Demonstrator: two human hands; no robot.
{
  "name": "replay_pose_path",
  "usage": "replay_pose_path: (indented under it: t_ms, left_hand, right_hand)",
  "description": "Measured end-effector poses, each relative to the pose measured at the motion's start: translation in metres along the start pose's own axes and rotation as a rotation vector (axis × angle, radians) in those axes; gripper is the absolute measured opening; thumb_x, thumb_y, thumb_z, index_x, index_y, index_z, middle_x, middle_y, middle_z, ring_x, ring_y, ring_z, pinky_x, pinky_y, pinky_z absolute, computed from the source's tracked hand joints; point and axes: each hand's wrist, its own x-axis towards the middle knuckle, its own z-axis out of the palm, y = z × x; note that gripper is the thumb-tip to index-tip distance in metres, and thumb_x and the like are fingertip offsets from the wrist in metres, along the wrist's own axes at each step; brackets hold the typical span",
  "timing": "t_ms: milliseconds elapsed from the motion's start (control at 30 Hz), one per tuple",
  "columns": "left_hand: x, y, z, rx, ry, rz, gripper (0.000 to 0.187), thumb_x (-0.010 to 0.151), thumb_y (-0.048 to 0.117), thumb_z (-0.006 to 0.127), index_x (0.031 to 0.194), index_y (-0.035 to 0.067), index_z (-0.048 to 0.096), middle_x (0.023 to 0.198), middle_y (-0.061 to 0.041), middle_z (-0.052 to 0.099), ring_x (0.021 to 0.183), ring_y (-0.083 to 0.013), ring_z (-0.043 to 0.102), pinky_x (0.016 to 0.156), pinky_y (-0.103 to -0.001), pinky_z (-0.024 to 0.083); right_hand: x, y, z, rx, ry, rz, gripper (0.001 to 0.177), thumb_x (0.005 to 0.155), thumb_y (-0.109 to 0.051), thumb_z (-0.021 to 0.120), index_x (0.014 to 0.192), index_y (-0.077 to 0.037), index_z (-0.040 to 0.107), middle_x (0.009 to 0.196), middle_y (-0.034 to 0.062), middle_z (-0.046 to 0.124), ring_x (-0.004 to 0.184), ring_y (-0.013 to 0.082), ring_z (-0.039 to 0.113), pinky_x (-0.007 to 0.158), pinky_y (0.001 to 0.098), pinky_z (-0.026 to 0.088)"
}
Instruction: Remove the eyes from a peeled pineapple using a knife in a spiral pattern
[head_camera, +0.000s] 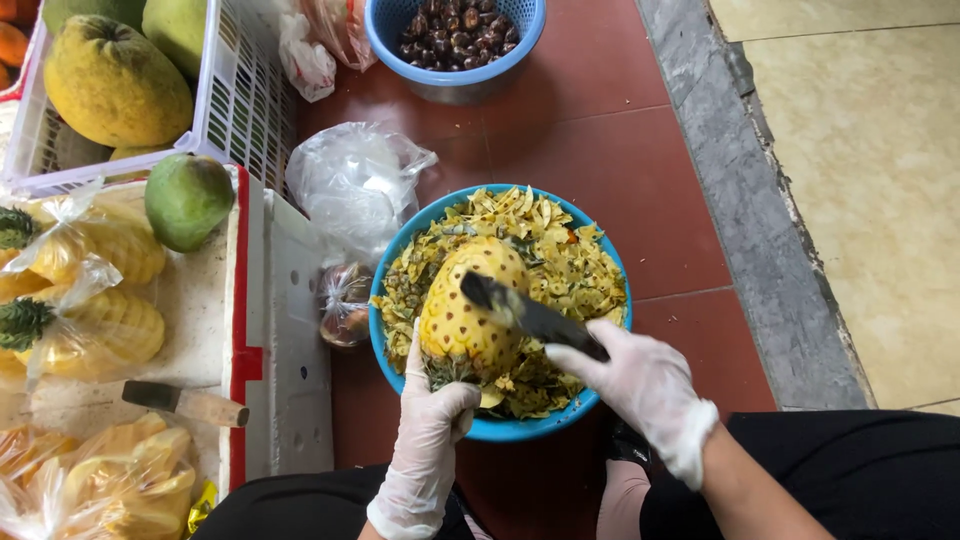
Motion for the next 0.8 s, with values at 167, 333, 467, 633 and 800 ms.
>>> replay_pose_path:
  t_ms: [167, 333, 467, 633, 800]
  left_hand:
    - [-0.011, 0.011, 0.010, 0.042, 0.021, -0.073, 0.124, 0.057, -0.011, 0.053, 0.169, 0.036, 0.027, 0.121, -0.020, 0.062, 0.041, -0.0117, 0.027, 0.034, -0.025, 0.021]
    - [-0.003, 0.003, 0.004, 0.050, 0.014, -0.028, 0.123, 0.060, -0.007, 0.057, 0.171, 0.035, 0.024, 0.079, -0.012, 0.055, 0.042, -0.0112, 0.026, 0.036, -0.026, 0.020]
    - [0.001, 0.002, 0.002, 0.055, 0.014, -0.025, 0.123, 0.063, -0.003, 0.060, 0.171, 0.038, 0.018, 0.064, -0.003, 0.041, 0.045, -0.0106, 0.026, 0.039, -0.027, 0.020]
    - [0.001, 0.004, 0.003, 0.091, 0.056, -0.040, 0.126, 0.063, -0.001, 0.062, 0.171, 0.042, 0.013, 0.061, 0.000, 0.042, 0.046, -0.0104, 0.026, 0.040, -0.028, 0.022]
    - [0.002, -0.003, 0.001, 0.099, 0.028, 0.000, 0.124, 0.064, -0.007, 0.055, 0.171, 0.040, 0.013, 0.064, -0.002, 0.044, 0.047, -0.0118, 0.028, 0.040, -0.028, 0.026]
  right_hand:
    - [0.022, -0.028, -0.038, 0.398, -0.056, -0.058, 0.059, 0.085, -0.074, 0.052, 0.083, -0.017, 0.067, 0.063, 0.0046, 0.066, 0.053, 0.0190, 0.066, 0.067, 0.0327, 0.051]
    - [0.004, -0.014, -0.044, 0.633, -0.121, 0.018, 0.060, 0.091, -0.065, 0.053, 0.087, -0.011, 0.079, 0.047, 0.0121, 0.049, 0.045, 0.0196, 0.046, 0.054, 0.0312, 0.040]
    - [-0.027, -0.001, -0.018, 0.211, -0.143, 0.030, 0.052, 0.075, -0.068, 0.066, 0.113, -0.036, 0.078, 0.073, 0.0022, 0.075, 0.066, 0.0176, 0.072, 0.076, 0.0305, 0.051]
    - [0.000, 0.047, 0.061, -0.144, 0.086, -0.130, 0.080, 0.063, -0.096, 0.053, 0.121, -0.042, 0.062, 0.104, -0.0046, 0.077, 0.107, 0.0231, 0.073, 0.087, 0.0457, 0.056]
    - [0.000, -0.008, 0.024, -0.093, 0.051, -0.097, 0.065, 0.073, -0.089, 0.055, 0.109, -0.035, 0.064, 0.110, -0.0014, 0.078, 0.109, 0.0282, 0.073, 0.092, 0.0467, 0.054]
